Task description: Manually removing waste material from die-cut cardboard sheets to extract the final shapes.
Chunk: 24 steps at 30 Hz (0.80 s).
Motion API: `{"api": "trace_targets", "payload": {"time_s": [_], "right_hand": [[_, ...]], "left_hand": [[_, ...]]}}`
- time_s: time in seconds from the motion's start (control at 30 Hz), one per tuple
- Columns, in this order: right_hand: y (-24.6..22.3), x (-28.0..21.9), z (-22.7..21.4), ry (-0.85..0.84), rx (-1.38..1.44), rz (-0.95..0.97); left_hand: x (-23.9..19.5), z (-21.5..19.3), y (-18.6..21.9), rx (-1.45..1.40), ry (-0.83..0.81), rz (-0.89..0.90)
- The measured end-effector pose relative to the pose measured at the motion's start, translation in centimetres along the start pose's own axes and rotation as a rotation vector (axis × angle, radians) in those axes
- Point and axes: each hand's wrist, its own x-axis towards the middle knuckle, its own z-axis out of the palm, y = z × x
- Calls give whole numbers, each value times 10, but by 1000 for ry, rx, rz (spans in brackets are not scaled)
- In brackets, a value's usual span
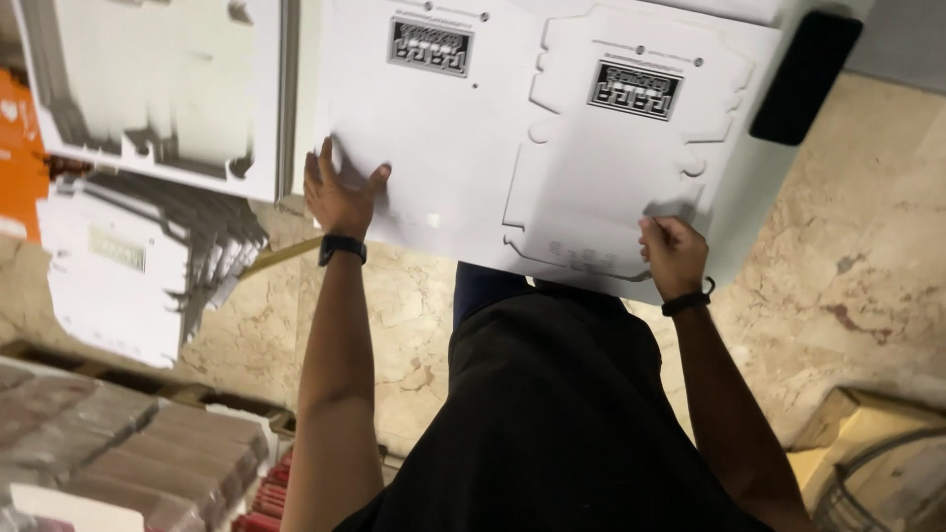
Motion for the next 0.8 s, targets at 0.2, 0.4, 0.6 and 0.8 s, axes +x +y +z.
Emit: {"api": "trace_targets", "payload": {"time_s": [0.2,0.4,0.6,0.8], "right_hand": [[-8,0,14,-44,-81,-138],[-18,26,73,-154,-208,-422],[-70,37,162,-313,-273,-875],[-133,4,252,-436,-550,-1026]], "left_hand": [[-85,77,-38,-249,511,-310],[-118,50,11,-1074,69,-855],[-99,-7,29,-1121,-102,-847],[-83,22,19,-810,-74,-936]]}}
